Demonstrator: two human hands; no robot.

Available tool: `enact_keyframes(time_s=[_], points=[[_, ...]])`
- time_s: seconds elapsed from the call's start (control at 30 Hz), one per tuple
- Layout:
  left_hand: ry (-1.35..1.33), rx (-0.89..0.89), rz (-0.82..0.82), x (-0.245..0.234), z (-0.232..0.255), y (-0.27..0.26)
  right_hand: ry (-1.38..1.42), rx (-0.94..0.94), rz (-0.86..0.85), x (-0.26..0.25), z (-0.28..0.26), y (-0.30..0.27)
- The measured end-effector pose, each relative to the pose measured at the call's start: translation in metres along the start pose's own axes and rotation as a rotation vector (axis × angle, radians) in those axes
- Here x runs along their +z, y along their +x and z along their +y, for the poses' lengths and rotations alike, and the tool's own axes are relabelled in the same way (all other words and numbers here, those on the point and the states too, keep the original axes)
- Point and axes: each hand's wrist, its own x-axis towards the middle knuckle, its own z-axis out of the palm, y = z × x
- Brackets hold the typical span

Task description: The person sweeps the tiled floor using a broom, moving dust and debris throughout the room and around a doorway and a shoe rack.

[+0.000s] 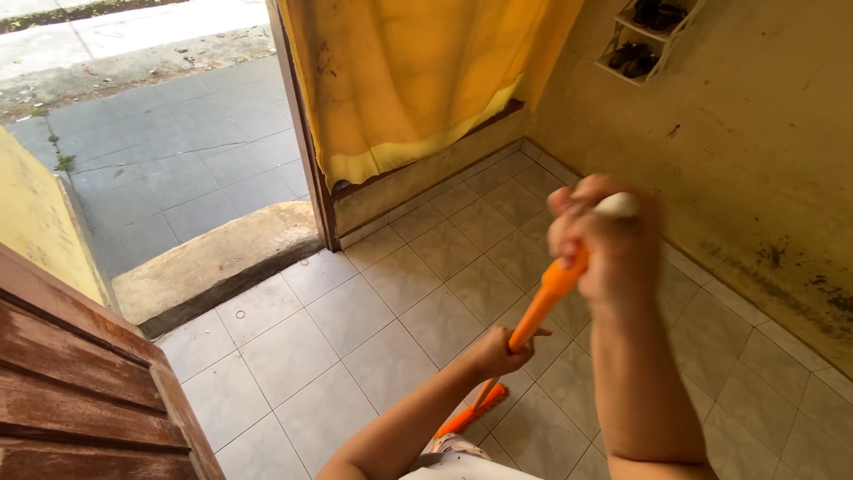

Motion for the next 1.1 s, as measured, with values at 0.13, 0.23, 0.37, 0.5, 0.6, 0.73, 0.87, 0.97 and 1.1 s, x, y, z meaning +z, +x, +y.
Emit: enact_keyframes(time_s=[0.13,0.23,0.37,0.5,0.6,0.73,0.87,0.97,1.1], points=[[0.169,-0.343,0.127,-0.043,-0.043,-0.015,0.122,-0.091,-0.284,0.011,0.046,-0.005],[0.323,-0.354,0.285,-0.112,-0.087,-0.037,0.242,-0.11,-0.266,0.028,0.105,-0.005],[0.607,-0.396,0.442,-0.197,-0.13,-0.073,0.277,-0.06,-0.222,0.052,0.181,-0.034],[0.734,-0.537,0.639,-0.237,-0.16,-0.061,0.295,0.067,-0.387,0.029,0.234,-0.018],[0.822,-0.603,0.563,-0.236,-0.143,0.008,0.095,-0.045,-0.223,-0.038,0.219,0.041],[0.68,-0.401,0.357,-0.139,-0.093,0.148,0.006,0.101,0.117,-0.151,0.121,0.133],[0.424,-0.259,0.137,-0.019,-0.041,0.246,-0.088,0.003,-0.13,-0.215,0.025,0.181],[0.2,-0.295,0.02,0.022,-0.03,0.293,-0.01,-0.121,-0.004,-0.211,0.037,0.197],[0.142,-0.314,0.093,0.029,-0.071,0.314,-0.015,-0.12,-0.14,-0.217,0.083,0.214]])
